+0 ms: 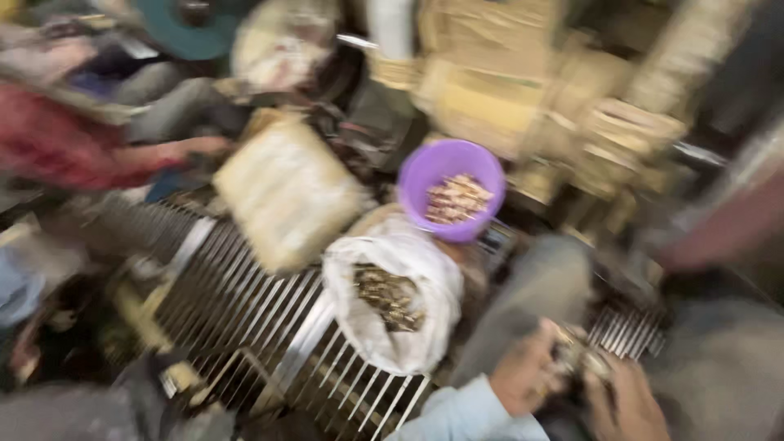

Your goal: The person sits on a metal grate floor and repeatedly picks up small brass-colored metal parts from a white sack. They press each part against a vertical belt sander to smooth its surface, then place the finished part into a purple bucket. The process is repeated continuously.

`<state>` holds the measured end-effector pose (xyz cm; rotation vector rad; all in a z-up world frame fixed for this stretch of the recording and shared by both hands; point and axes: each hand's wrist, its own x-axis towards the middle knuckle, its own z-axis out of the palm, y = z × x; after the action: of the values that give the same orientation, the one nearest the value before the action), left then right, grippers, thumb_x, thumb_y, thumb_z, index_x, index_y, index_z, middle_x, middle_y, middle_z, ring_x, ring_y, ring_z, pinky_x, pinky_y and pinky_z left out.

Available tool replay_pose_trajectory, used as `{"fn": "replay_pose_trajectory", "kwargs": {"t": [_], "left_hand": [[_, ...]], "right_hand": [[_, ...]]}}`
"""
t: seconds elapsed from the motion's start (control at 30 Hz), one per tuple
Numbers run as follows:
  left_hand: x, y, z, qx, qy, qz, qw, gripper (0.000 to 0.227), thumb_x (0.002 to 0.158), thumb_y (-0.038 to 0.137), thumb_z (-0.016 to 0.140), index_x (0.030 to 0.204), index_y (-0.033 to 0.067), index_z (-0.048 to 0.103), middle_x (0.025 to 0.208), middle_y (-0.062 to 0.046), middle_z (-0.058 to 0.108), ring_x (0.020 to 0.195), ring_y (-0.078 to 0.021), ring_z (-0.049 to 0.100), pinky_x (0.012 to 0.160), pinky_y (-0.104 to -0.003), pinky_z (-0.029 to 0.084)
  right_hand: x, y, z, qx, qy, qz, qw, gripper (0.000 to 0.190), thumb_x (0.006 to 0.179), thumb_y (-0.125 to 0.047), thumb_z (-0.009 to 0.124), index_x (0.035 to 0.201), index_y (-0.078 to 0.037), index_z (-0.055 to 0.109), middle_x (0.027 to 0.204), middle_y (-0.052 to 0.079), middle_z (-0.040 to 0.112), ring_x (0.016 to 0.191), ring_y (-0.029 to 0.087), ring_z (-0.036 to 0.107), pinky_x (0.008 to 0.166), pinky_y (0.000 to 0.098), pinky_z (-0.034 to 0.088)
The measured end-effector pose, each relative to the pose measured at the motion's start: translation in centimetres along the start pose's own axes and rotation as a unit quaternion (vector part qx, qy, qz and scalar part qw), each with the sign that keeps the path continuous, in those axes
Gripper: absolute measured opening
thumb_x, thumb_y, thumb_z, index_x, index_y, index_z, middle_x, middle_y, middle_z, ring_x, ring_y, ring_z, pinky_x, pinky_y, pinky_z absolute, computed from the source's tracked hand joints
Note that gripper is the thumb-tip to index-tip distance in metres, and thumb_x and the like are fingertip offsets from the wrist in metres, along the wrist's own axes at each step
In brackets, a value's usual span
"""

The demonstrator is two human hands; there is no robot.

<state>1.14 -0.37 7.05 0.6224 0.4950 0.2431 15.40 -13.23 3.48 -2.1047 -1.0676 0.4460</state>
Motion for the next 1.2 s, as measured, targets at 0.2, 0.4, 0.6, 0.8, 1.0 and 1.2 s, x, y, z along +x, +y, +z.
{"fn": "replay_pose_trajectory", "kwargs": {"t": [0.2, 0.4, 0.6, 0.8, 1.0, 1.2], "left_hand": [[0.9, 0.8, 2.0, -0.041, 0.034, -0.02, 0.998, 0.058, 0.11, 0.054, 0.038, 0.134, 0.006, 0.06, 0.09, 0.003, 0.06, 0.068, -0.0031, 0.05, 0.056, -0.019, 0.041], [1.0, 0.9, 2.7, -0.039, 0.08, -0.064, 0.994, 0.059, 0.102, 0.053, 0.039, 0.132, 0.0064, 0.059, 0.092, 0.003, 0.066, 0.067, -0.0035, 0.053, 0.053, -0.02, 0.039], [1.5, 0.6, 1.2, -0.04, 0.026, 0.001, 0.999, 0.057, 0.112, 0.052, 0.045, 0.137, 0.0032, 0.061, 0.07, 0.005, 0.053, 0.05, -0.0007, 0.044, 0.045, -0.02, 0.034], [1.8, 0.2, 1.7, -0.055, 0.029, -0.042, 0.997, 0.055, 0.107, 0.052, 0.046, 0.134, 0.0065, 0.06, 0.087, 0.002, 0.063, 0.055, -0.0016, 0.048, 0.044, -0.019, 0.034], [1.5, 0.3, 3.1, -0.071, 0.022, -0.03, 0.997, 0.053, 0.104, 0.048, 0.045, 0.134, 0.0053, 0.058, 0.108, -0.002, 0.068, 0.084, -0.0055, 0.061, 0.066, -0.02, 0.047], [1.2, 0.4, 3.0, 0.09, -0.013, 0.07, 0.993, 0.051, 0.111, 0.042, 0.044, 0.128, -0.002, 0.063, 0.109, -0.005, 0.069, 0.097, -0.0097, 0.062, 0.086, -0.025, 0.05]], "right_hand": [[-0.4, -7.1, -3.7, 0.03, 0.055, -0.094, 0.994, 0.041, 0.09, -0.01, 0.067, 0.129, -0.001, 0.059, 0.12, 0.022, 0.057, 0.108, 0.039, 0.06, 0.09, 0.0422, 0.052], [-0.2, -8.2, -4.8, 0.053, 0.057, -0.044, 0.996, 0.042, 0.09, -0.009, 0.07, 0.13, -0.002, 0.061, 0.115, 0.02, 0.056, 0.098, 0.034, 0.061, 0.082, 0.0371, 0.053], [-0.3, -7.9, -6.4, 0.047, 0.11, -0.039, 0.992, 0.038, 0.091, -0.009, 0.071, 0.129, -0.004, 0.065, 0.112, 0.014, 0.058, 0.095, 0.026, 0.064, 0.082, 0.0339, 0.054], [0.4, -8.3, -5.8, 0.047, 0.093, -0.066, 0.992, 0.041, 0.088, -0.005, 0.072, 0.129, -0.001, 0.065, 0.115, 0.015, 0.06, 0.101, 0.03, 0.064, 0.085, 0.0352, 0.054], [-0.1, -8.3, -5.0, 0.047, 0.136, -0.058, 0.988, 0.039, 0.087, -0.005, 0.074, 0.125, -0.003, 0.068, 0.11, 0.011, 0.064, 0.095, 0.024, 0.068, 0.079, 0.0318, 0.057], [-0.6, -8.1, -4.8, -0.026, 0.152, -0.074, 0.985, 0.041, 0.084, -0.008, 0.079, 0.124, -0.005, 0.071, 0.099, 0.01, 0.063, 0.082, 0.02, 0.068, 0.07, 0.0307, 0.056]]}}
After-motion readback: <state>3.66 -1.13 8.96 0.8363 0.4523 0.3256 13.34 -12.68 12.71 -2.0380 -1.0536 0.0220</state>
